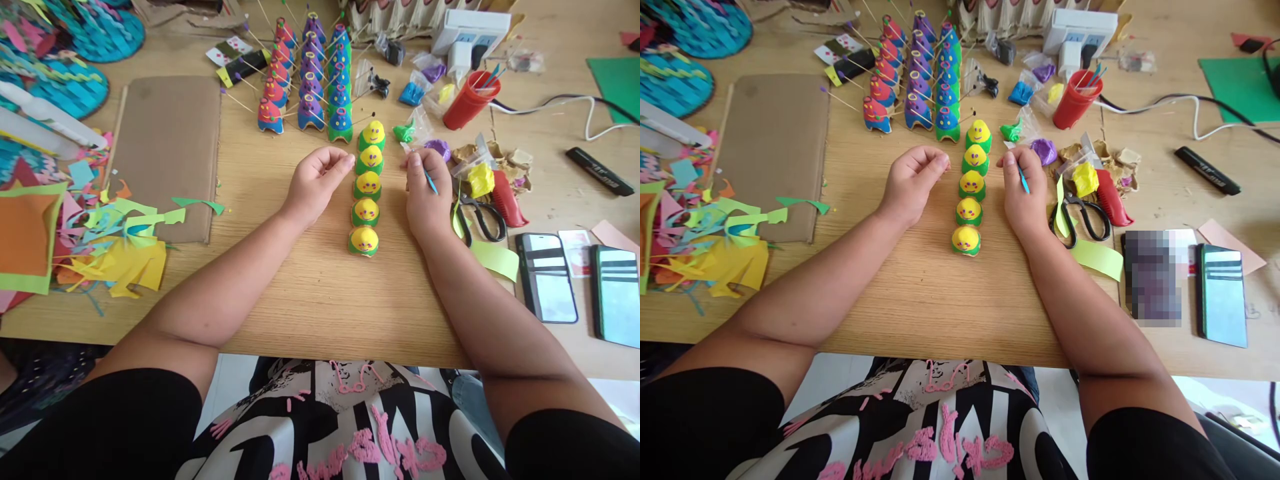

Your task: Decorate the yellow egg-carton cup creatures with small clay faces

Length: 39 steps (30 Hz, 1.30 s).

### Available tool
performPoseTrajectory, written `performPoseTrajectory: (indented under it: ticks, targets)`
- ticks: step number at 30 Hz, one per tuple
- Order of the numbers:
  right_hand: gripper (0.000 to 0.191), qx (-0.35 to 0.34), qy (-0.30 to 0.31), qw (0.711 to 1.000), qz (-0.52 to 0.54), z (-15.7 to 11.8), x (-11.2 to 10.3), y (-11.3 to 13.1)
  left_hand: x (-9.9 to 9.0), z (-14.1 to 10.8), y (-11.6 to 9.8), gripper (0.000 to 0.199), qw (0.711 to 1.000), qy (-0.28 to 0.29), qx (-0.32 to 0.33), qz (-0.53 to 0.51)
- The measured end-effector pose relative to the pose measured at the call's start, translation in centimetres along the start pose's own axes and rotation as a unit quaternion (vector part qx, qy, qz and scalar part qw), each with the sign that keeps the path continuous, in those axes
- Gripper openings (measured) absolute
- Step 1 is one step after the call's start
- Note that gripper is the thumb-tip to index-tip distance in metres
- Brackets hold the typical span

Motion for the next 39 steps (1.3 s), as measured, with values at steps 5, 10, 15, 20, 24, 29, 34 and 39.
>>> performPoseTrajectory:
  ticks: [5,10,15,20,24,29,34,39]
  targets:
    - [0.049,-0.010,-0.017,0.999,-0.032,-0.2,0.5,0.8,0.2,0.0,0.1,0.023,1.000,0.003,0.002,-0.008]
    - [0.038,-0.027,0.025,0.999,-0.021,-0.3,1.3,2.2,0.0,0.1,0.3,0.024,1.000,-0.018,-0.002,0.011]
    - [0.039,-0.032,0.094,0.995,0.016,-0.1,2.4,1.7,0.4,0.0,0.0,0.031,1.000,0.007,0.021,0.015]
    - [0.044,-0.010,0.087,0.996,0.007,0.0,2.1,0.6,1.1,-0.3,-0.8,0.034,0.997,0.060,0.037,0.025]
    - [0.044,-0.009,0.074,0.997,0.000,-0.1,1.8,0.7,1.1,-0.3,-0.8,0.028,0.998,0.051,0.020,0.018]
    - [0.048,-0.011,0.059,0.998,-0.015,-0.2,1.5,0.9,0.9,-0.2,-0.1,0.023,0.999,0.038,0.003,0.018]
    - [0.050,-0.003,0.056,0.998,-0.019,-0.4,1.7,1.5,0.8,-0.2,0.1,0.024,0.999,0.039,-0.005,0.001]
    - [0.048,0.020,0.087,0.996,0.011,-0.6,2.4,1.5,1.0,-0.3,-0.2,0.023,0.999,0.052,-0.004,-0.010]
Point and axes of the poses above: each hand's wrist, its own z-axis towards the middle knuckle, its own x-axis out of the palm, y = z × x, the point moved 7 cm from there along z, towards the middle knuckle, and after that the axes turned 15 degrees about z, right-handed, at the moved point
